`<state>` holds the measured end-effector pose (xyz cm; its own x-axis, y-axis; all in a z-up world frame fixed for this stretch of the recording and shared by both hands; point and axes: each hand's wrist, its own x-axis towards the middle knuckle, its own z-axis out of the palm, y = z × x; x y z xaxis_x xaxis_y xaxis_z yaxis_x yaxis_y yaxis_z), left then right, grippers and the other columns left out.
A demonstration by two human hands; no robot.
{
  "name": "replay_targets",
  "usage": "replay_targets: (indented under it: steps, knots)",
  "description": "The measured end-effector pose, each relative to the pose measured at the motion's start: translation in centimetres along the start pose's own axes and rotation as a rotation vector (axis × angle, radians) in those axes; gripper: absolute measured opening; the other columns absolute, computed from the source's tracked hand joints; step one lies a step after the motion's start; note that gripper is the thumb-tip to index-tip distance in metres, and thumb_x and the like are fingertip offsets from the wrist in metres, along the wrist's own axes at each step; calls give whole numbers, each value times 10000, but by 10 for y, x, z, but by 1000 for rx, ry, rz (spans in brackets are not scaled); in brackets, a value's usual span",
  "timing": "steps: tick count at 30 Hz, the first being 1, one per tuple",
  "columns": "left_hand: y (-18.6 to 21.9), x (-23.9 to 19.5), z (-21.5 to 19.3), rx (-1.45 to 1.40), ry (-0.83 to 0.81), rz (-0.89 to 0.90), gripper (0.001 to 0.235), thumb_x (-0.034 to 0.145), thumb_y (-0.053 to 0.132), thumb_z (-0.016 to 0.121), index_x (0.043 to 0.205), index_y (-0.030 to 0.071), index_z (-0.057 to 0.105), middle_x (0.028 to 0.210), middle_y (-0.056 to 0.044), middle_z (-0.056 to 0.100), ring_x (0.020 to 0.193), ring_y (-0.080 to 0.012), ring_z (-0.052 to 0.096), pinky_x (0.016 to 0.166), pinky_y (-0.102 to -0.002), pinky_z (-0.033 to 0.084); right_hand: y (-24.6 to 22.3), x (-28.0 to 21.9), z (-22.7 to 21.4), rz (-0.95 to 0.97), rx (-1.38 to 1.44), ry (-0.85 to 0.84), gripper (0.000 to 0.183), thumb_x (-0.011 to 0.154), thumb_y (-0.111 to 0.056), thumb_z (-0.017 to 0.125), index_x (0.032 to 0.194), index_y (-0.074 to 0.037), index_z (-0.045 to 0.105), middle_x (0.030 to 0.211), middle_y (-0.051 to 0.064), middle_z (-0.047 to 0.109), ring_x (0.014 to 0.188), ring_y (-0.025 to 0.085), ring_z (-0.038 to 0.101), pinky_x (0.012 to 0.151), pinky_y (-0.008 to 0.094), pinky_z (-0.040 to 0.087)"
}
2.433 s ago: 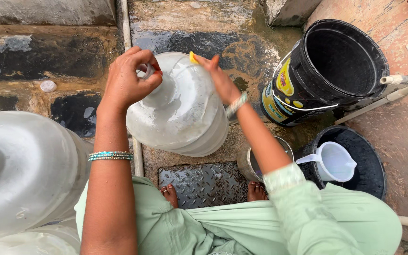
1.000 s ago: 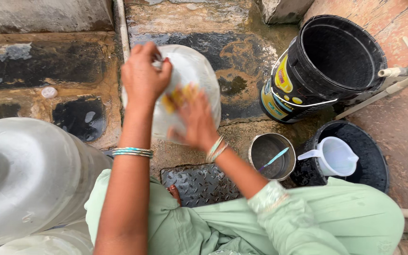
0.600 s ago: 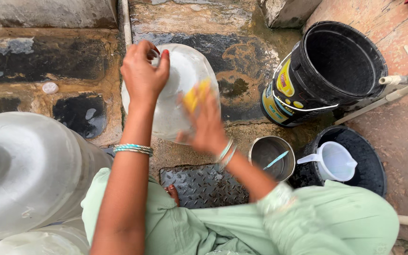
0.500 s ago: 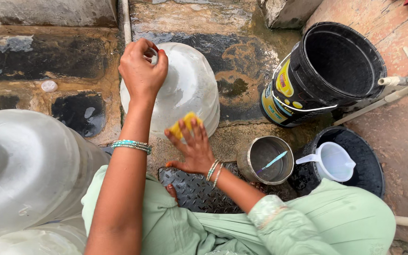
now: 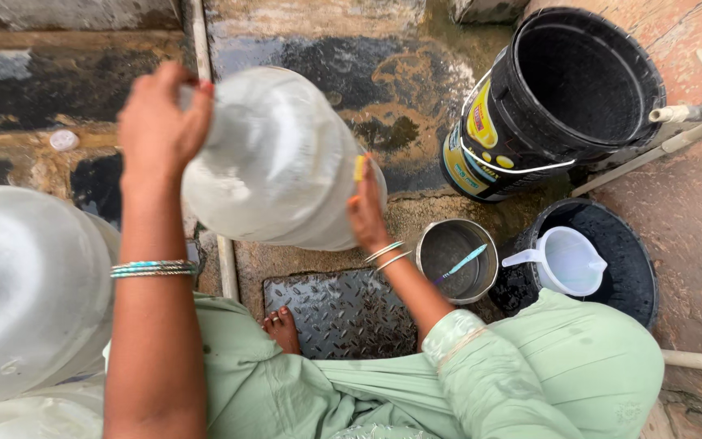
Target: The person cleans a large plastic water dispenser bottle using a toothbrush and a sponge. They scrub the inside of the bottle neck with the toothbrush, then wipe the exterior with a sponge, and finally rinse the bottle under running water.
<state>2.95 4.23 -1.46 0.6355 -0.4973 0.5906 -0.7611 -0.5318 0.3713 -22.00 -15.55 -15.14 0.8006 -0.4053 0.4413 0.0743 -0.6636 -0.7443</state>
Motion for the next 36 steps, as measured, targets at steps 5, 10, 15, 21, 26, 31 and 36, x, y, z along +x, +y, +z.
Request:
replay_targets:
  steps: [5,10,15,21,26,31,36]
  knots:
    - [-17,-1,-19,13,-98,-144,265,962,322,767,983,60,745,931,-187,704,833,-355,695,769,-472,537,-42,12,36,-282,-42,-34,962,1005,-768,3,1667,-72,-31,1769,119,5,1663,255,41,1391,417,26]
    - [-28,-6,-28,-134,-97,-27,190,947,209,735,990,24,722,999,-189,694,907,-351,685,810,-437,537,55,50,36,-48,18,-27,874,1072,-678,-9,1634,-40,195,1727,175,229,1630,293,194,1364,456,114]
    - [-31,-11,-35,-219,-89,-81,178,906,185,718,980,29,674,998,-152,702,897,-336,684,785,-426,524,161,0,12,743,-30,-129,1077,937,-784,-16,1387,-37,615,1425,183,626,1245,255,680,1056,393,530]
    - [-32,-6,-28,-146,-89,-32,144,900,142,715,972,18,702,1039,-147,694,931,-319,689,813,-428,541,80,23,33,180,339,41,983,1013,-757,77,1632,-19,271,1716,183,278,1614,312,227,1313,397,169]
    - [-51,-11,-27,-77,-37,72,151,828,39,663,968,-12,686,930,-136,709,885,-225,709,814,-351,557,-10,49,51,-119,82,-1,931,1023,-733,-19,1687,-86,67,1755,119,117,1647,261,132,1360,490,33]
    - [-71,-18,-26,-328,-106,-179,86,861,29,640,899,-24,585,882,-64,694,805,-76,649,743,-244,518,68,-7,59,160,-155,136,985,972,-796,-1,1644,-106,207,1720,112,293,1626,265,275,1371,510,75]
    - [-73,-15,-38,-333,-178,-206,135,926,39,728,915,-31,613,854,-54,674,792,-58,620,705,-235,497,212,-41,33,829,591,45,1057,874,-809,43,1625,-66,60,1690,186,152,1563,314,200,1253,412,216]
